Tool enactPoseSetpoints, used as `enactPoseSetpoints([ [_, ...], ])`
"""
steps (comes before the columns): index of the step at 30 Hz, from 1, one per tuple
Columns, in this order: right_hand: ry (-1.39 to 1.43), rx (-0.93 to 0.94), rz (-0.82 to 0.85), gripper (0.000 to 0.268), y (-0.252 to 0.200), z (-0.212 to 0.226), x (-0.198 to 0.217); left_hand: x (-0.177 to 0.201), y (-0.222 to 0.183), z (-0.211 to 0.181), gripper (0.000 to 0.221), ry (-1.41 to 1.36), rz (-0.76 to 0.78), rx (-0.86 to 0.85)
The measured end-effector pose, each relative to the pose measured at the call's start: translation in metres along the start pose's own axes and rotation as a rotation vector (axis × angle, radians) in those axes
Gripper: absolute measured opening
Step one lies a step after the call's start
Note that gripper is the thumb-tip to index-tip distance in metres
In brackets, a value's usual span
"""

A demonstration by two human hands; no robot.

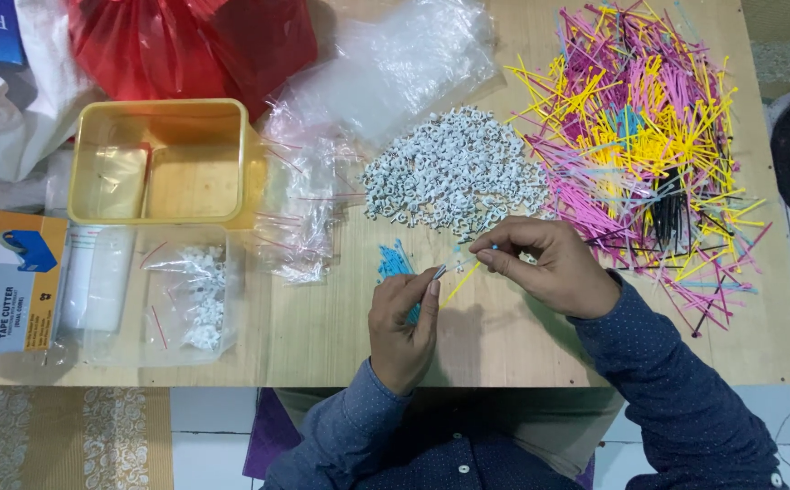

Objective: Assembling small white markers onto colored cable ties and organizing them on a table.

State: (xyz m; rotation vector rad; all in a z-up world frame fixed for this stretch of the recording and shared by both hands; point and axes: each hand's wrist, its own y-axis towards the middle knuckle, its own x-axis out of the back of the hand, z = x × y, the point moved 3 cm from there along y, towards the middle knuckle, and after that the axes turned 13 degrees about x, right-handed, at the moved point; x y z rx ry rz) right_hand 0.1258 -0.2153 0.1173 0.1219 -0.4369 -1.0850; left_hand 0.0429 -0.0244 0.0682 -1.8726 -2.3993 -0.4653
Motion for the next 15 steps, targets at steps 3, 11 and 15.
enactPoseSetpoints([
  [3, 0.026, -0.016, 0.005, 0.009, -0.005, -0.008, -0.004, -0.003, 0.000, -0.006, 0.021, 0.076, 0.032, -0.025],
  [11, 0.014, -0.060, 0.019, 0.011, -0.009, -0.014, 0.010, -0.011, -0.003, 0.015, 0.024, 0.073, 0.169, 0.075],
  [15, -0.111, -0.052, -0.132, 0.013, -0.013, -0.030, 0.058, -0.009, -0.008, 0.033, 0.025, 0.045, 0.193, 0.151],
])
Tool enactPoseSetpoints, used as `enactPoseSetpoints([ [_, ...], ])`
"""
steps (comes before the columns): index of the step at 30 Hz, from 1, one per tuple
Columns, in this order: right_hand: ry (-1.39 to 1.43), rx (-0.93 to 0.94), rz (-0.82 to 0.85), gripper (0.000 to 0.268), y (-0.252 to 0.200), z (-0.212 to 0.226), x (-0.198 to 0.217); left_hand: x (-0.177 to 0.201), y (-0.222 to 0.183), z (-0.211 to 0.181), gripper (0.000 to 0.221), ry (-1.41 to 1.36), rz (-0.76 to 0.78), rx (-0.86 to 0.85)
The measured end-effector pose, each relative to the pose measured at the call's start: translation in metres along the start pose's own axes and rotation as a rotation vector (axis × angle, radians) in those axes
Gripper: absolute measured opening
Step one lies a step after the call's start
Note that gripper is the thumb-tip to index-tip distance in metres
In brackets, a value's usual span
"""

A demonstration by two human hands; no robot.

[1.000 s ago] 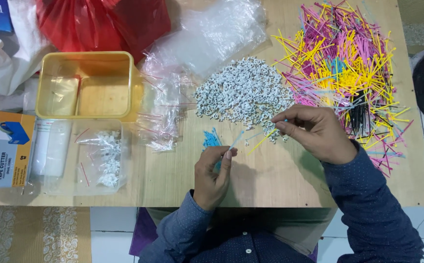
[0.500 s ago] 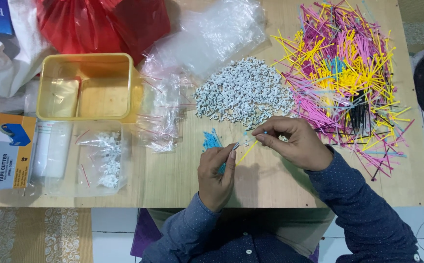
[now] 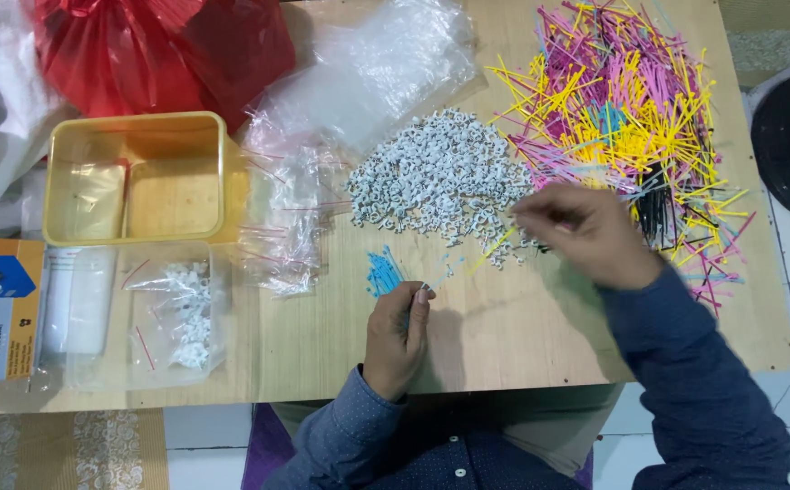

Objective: Assembling small white markers onto colored cable ties and organizing them on a table.

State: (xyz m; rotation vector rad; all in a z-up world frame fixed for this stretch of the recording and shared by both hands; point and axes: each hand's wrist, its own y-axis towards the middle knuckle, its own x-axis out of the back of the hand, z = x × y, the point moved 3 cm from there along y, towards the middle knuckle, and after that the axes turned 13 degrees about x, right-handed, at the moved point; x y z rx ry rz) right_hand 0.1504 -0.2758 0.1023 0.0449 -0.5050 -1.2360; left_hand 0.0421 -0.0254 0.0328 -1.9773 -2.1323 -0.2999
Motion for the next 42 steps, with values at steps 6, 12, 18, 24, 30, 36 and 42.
enactPoseSetpoints([
  [6, -0.593, 0.154, -0.226, 0.017, 0.015, -0.020, 0.072, 0.007, 0.002, 0.008, 0.035, -0.024, 0.020, 0.114],
  [12, -0.233, 0.037, -0.074, 0.015, 0.002, -0.043, 0.017, 0.007, 0.012, 0.003, 0.027, -0.005, -0.080, -0.007],
  [18, 0.025, 0.002, 0.145, 0.016, 0.012, -0.009, -0.084, 0.000, 0.017, -0.007, 0.017, 0.294, -0.181, -0.152],
  [24, 0.412, -0.089, -0.034, 0.030, 0.007, -0.034, -0.110, 0.010, 0.040, -0.014, 0.013, 0.332, -0.217, -0.206],
  [30, 0.673, -0.293, -0.106, 0.024, -0.004, -0.059, -0.130, 0.001, 0.049, -0.003, 0.011, 0.340, -0.221, -0.256],
  [36, 0.533, -0.049, -0.113, 0.011, 0.009, -0.043, -0.123, -0.001, 0.048, -0.005, 0.011, 0.316, -0.199, -0.291],
  [42, 0.445, -0.002, -0.076, 0.015, 0.007, -0.031, -0.125, 0.003, 0.043, -0.009, 0.012, 0.317, -0.239, -0.299],
])
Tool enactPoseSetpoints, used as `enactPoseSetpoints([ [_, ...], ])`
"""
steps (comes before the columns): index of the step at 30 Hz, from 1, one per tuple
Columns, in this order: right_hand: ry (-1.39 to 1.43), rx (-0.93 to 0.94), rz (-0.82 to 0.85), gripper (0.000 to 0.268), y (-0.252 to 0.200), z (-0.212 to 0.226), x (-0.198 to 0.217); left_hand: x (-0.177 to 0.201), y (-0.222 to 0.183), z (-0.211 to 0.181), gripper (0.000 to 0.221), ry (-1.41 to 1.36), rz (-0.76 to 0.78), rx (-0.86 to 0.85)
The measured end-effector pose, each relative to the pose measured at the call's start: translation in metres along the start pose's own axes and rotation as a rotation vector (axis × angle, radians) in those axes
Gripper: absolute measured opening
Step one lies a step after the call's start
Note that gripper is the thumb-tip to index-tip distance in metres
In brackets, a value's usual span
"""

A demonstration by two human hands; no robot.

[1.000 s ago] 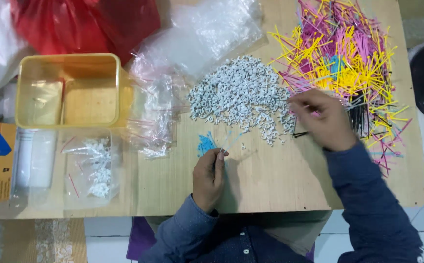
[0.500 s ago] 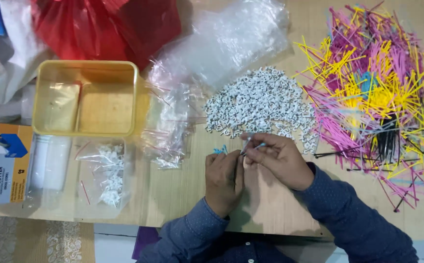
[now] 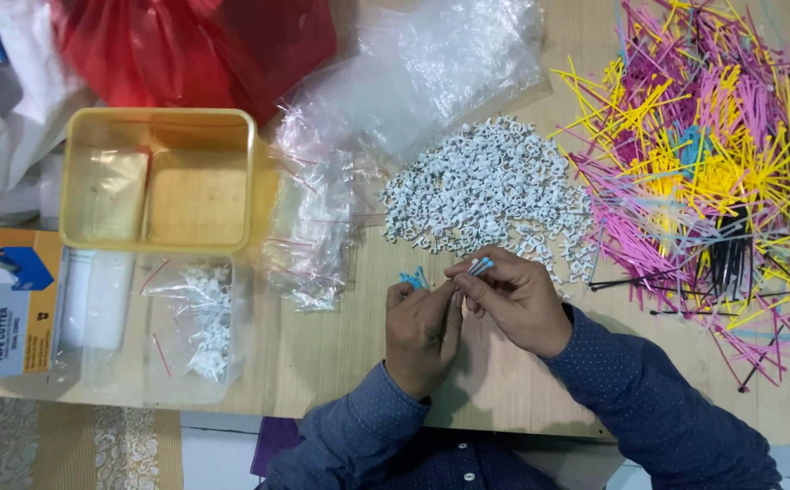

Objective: Assembling small white markers onto colored cable ties and organizing them on a table.

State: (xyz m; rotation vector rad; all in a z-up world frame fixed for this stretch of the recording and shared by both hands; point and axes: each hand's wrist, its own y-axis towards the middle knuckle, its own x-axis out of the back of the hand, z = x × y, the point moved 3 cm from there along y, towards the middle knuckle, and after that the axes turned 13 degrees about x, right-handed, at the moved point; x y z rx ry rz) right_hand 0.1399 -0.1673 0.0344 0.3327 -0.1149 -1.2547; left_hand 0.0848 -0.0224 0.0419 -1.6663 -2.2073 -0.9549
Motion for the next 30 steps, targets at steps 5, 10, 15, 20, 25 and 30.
enactPoseSetpoints([
  [5, 0.035, -0.008, -0.042, 0.012, 0.002, 0.008, -0.002, 0.007, -0.002, -0.002, 0.017, -0.203, 0.021, 0.111],
  [10, 0.021, 0.006, -0.063, 0.012, -0.006, 0.011, 0.000, 0.016, -0.003, -0.008, 0.018, -0.291, 0.029, 0.168],
  [15, -0.001, 0.021, -0.046, 0.020, -0.010, 0.022, -0.005, 0.032, -0.006, -0.016, 0.019, -0.266, -0.007, 0.156],
  [20, -0.076, 0.007, -0.014, 0.026, -0.021, 0.029, -0.003, 0.050, -0.018, -0.009, 0.014, -0.215, -0.049, 0.169],
  [25, -0.275, -0.015, 0.101, 0.031, -0.023, 0.032, -0.001, 0.075, -0.031, 0.007, 0.014, -0.183, -0.092, 0.243],
  [30, -0.667, -0.029, 0.347, 0.026, -0.030, -0.003, -0.015, 0.088, -0.040, 0.007, 0.016, -0.147, -0.096, 0.183],
])
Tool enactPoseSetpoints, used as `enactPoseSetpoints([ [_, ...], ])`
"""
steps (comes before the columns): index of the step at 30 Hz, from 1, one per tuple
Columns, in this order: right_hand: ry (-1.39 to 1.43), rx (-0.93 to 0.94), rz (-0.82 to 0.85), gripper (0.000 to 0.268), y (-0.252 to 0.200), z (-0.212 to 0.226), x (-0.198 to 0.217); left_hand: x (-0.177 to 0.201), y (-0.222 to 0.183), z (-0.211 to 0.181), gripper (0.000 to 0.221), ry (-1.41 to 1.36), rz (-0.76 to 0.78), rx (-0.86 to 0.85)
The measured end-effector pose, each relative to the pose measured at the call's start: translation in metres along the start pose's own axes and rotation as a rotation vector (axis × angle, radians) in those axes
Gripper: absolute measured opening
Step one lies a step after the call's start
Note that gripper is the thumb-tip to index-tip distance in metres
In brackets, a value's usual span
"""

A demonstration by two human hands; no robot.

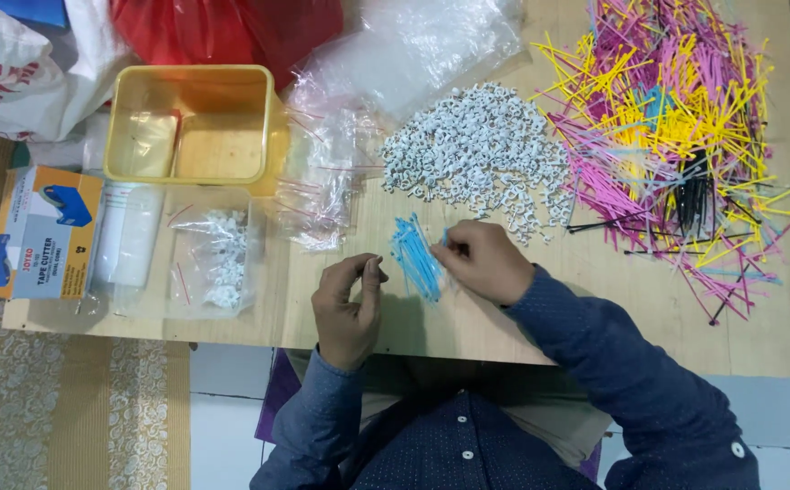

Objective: Assembling small white markers onto colored cable ties and organizing them on a table.

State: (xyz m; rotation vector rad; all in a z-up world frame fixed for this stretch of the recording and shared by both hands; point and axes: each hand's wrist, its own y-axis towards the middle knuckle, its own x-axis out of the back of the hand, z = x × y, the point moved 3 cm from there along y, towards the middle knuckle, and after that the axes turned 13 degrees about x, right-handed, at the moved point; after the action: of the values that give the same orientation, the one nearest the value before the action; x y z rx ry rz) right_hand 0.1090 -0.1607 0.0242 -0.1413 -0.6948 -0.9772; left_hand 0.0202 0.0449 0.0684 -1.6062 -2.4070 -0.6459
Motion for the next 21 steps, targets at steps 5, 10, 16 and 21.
enactPoseSetpoints([
  [5, -0.024, 0.028, -0.015, 0.017, 0.007, 0.019, 0.005, 0.005, -0.013, -0.004, 0.012, 0.044, 0.008, -0.062],
  [10, 0.030, 0.095, -0.072, 0.021, -0.006, 0.038, 0.034, -0.008, -0.017, -0.008, 0.007, 0.120, 0.129, -0.113],
  [16, -0.144, 0.315, 0.125, 0.023, -0.031, 0.042, 0.021, -0.040, -0.017, -0.010, 0.005, 0.123, 0.166, -0.205],
  [21, -0.287, 0.172, 0.031, 0.024, -0.039, 0.027, 0.035, -0.054, -0.016, -0.001, 0.035, 0.340, 0.063, -0.181],
])
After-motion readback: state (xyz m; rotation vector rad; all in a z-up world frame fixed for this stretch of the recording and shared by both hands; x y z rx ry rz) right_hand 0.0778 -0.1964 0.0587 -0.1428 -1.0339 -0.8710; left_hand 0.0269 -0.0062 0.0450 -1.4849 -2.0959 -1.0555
